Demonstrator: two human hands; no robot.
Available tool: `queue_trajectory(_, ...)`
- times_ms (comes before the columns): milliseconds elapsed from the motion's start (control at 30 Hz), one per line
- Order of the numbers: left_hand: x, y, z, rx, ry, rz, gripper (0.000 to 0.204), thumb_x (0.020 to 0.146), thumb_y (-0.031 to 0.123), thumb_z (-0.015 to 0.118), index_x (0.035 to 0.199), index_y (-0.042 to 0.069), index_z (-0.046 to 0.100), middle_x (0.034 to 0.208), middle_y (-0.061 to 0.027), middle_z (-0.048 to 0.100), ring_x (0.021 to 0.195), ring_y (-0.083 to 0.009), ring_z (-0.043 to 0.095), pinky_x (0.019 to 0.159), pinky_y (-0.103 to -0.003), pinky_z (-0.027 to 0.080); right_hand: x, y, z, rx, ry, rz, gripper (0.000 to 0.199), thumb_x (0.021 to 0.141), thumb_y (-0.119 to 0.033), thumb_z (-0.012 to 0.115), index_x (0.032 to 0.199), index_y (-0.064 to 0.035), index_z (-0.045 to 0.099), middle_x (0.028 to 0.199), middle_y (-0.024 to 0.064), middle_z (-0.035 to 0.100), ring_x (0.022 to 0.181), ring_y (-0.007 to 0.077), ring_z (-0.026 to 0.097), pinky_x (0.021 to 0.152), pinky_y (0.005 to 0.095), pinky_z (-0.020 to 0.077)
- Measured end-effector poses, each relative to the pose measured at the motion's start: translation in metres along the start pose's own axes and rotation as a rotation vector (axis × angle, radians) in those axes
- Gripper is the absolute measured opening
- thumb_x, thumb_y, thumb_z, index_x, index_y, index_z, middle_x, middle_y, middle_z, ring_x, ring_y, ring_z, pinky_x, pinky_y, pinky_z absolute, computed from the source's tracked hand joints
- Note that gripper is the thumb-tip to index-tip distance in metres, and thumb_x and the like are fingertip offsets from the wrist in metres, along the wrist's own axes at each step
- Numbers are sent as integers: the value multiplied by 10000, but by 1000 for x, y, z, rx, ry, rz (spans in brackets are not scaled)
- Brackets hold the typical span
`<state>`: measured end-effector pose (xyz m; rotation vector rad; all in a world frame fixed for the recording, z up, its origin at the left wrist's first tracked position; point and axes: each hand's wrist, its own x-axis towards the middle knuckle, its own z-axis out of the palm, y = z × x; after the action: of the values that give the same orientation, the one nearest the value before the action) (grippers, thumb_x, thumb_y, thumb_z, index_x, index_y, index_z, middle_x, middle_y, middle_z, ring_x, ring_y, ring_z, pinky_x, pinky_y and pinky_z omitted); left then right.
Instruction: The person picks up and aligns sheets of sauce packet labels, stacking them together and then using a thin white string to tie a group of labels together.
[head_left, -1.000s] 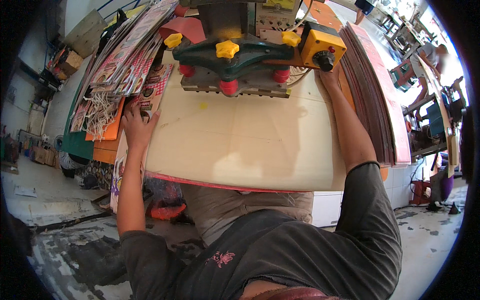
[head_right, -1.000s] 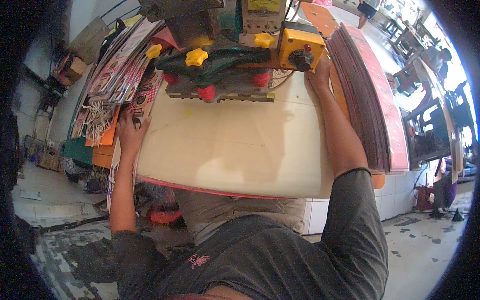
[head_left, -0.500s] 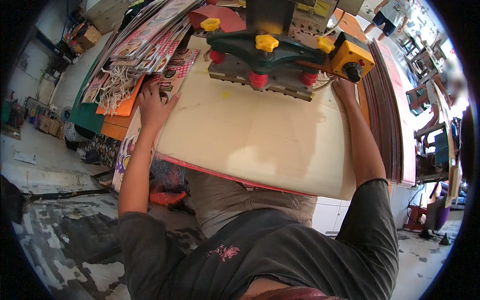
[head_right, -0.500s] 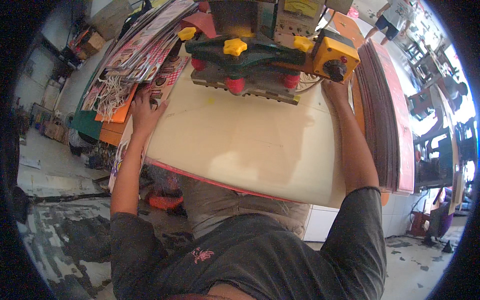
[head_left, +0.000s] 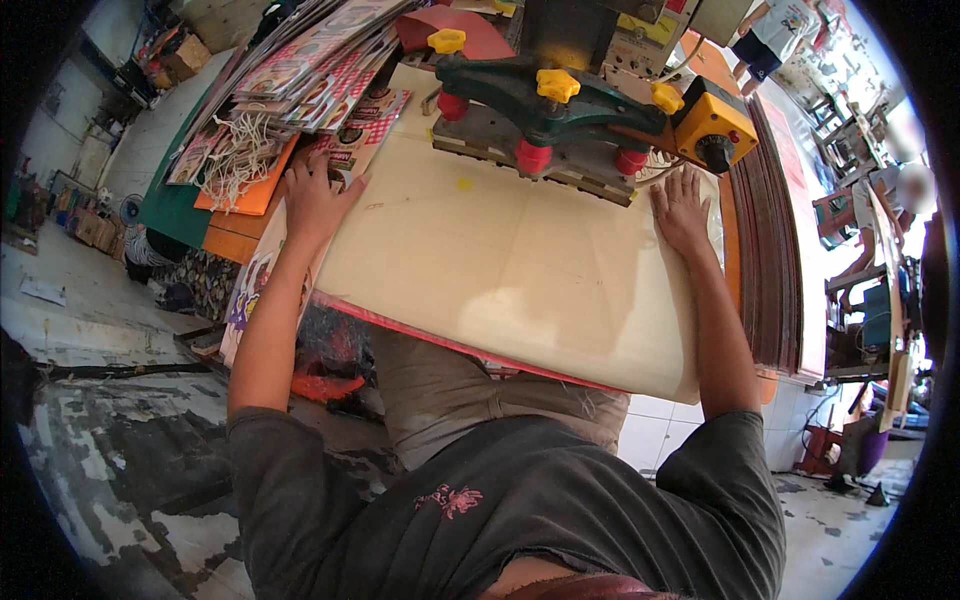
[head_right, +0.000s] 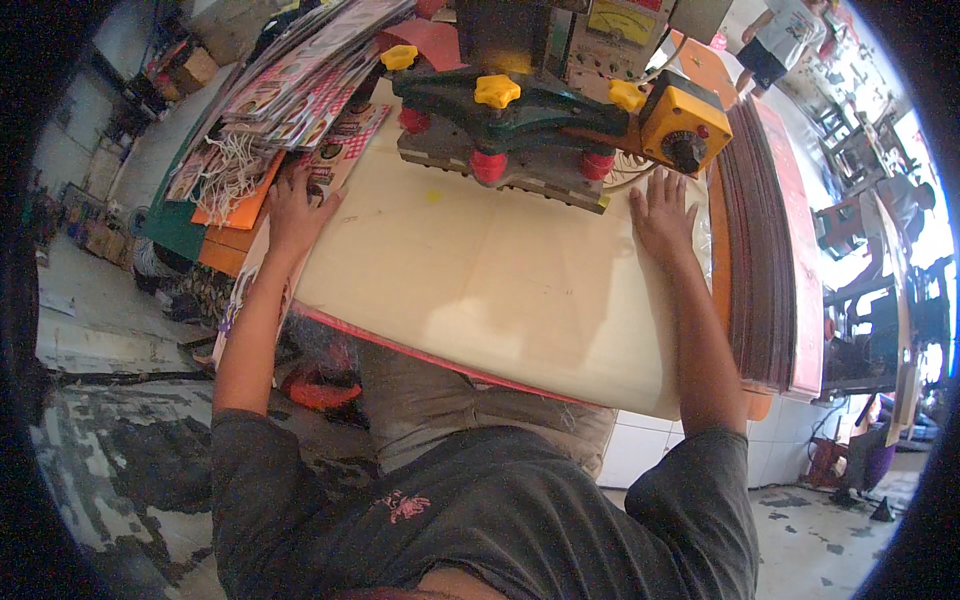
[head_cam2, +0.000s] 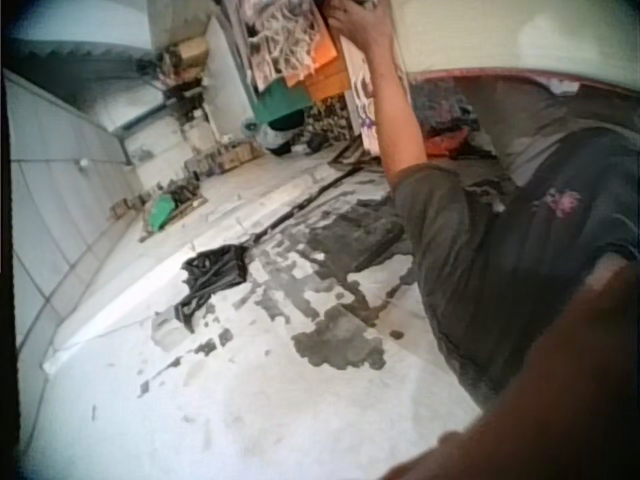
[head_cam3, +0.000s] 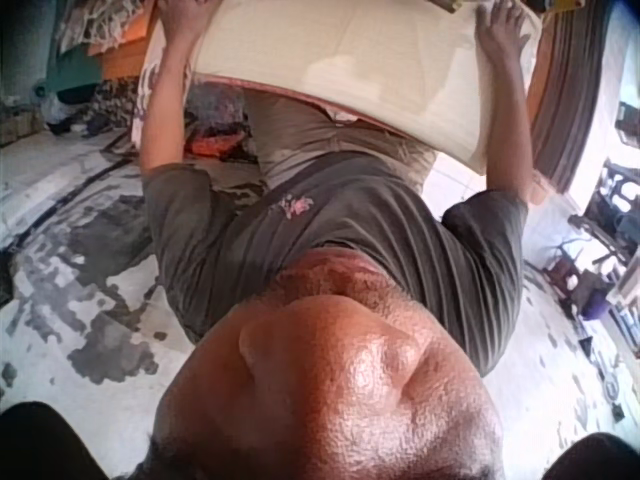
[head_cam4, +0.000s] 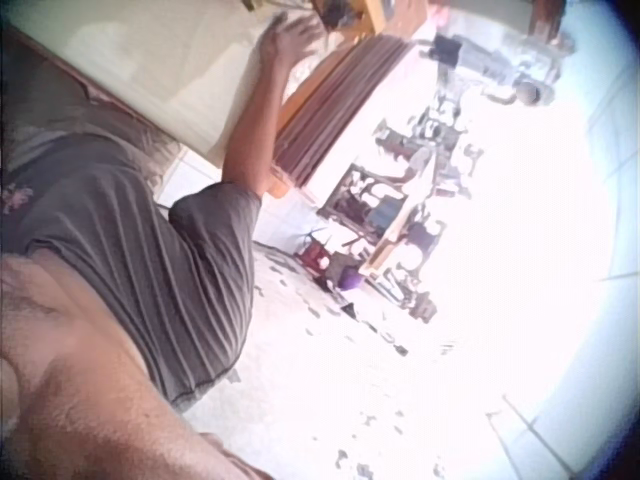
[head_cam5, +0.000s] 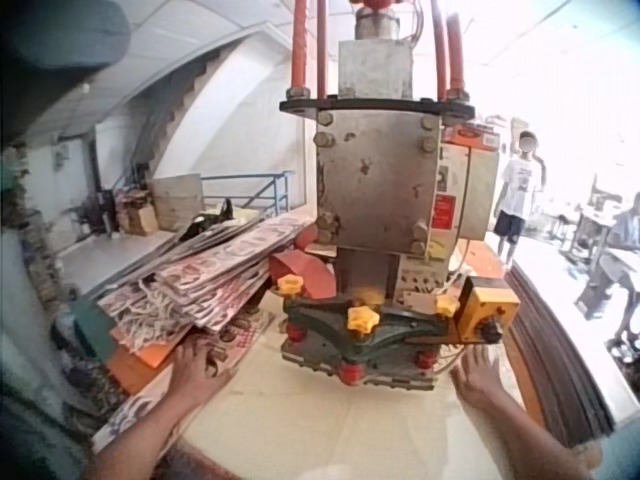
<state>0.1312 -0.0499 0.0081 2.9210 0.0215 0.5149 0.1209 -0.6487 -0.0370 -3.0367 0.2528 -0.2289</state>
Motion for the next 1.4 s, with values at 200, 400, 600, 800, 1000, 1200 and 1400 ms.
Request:
queue_trajectory(200,5,-10,5,29,42,31,894,855,641,733,1443,-7,547,1432,-321,511,1333,-495,439,1124,-576,372,-36,-26,-25,25,-72,40,824,1074,-628,352,1667,-71,223,1750,195,133,1624,368,96,1237,696,108)
queue_trajectory(400,12,-14,5,-37,42,68,871,840,636,750,1446,40,555,1417,-308,522,1340,-462,455,1103,-565,397,-47,-30,-30,38,-43,42,826,1070,-628,366,1657,-58,254,1741,197,180,1623,346,126,1257,654,100)
queue_trajectory(600,18,-27,17,-3,70,78,857,833,626,760,1426,38,567,1418,-294,531,1323,-451,488,1080,-557,428,-48,-30,-27,44,-10,27,826,1064,-629,385,1650,-58,278,1735,190,210,1617,346,157,1259,650,104)
queue_trajectory(800,24,-31,18,-79,14,56,869,823,626,768,1419,27,563,1379,-285,569,1268,-461,538,1055,-557,456,-46,-30,-26,42,4,24,812,1058,-624,412,1637,-63,319,1725,182,247,1612,341,184,1256,650,128)
queue_trajectory(1000,23,-23,20,-33,94,81,861,813,624,773,1402,29,573,1360,-277,590,1250,-453,563,1036,-535,476,-46,-24,-26,49,20,14,781,1060,-598,441,1622,-62,356,1719,169,272,1606,338,206,1248,660,150)
queue_trajectory(1200,24,-31,19,-182,68,97,834,795,627,765,1364,39,602,1337,-265,610,1221,-438,582,1050,-549,458,-37,-11,-13,64,9,-44,773,1071,-569,445,1612,-22,365,1699,215,295,1596,351,229,1263,609,143)
queue_trajectory(1400,19,-24,13,-9,26,15,978,818,758,662,1451,21,552,1507,-283,484,1424,-437,417,1167,-540,366,-42,-10,-15,10,10,-16,742,1084,-584,400,1634,-88,351,1709,186,288,1594,355,234,1224,672,189)
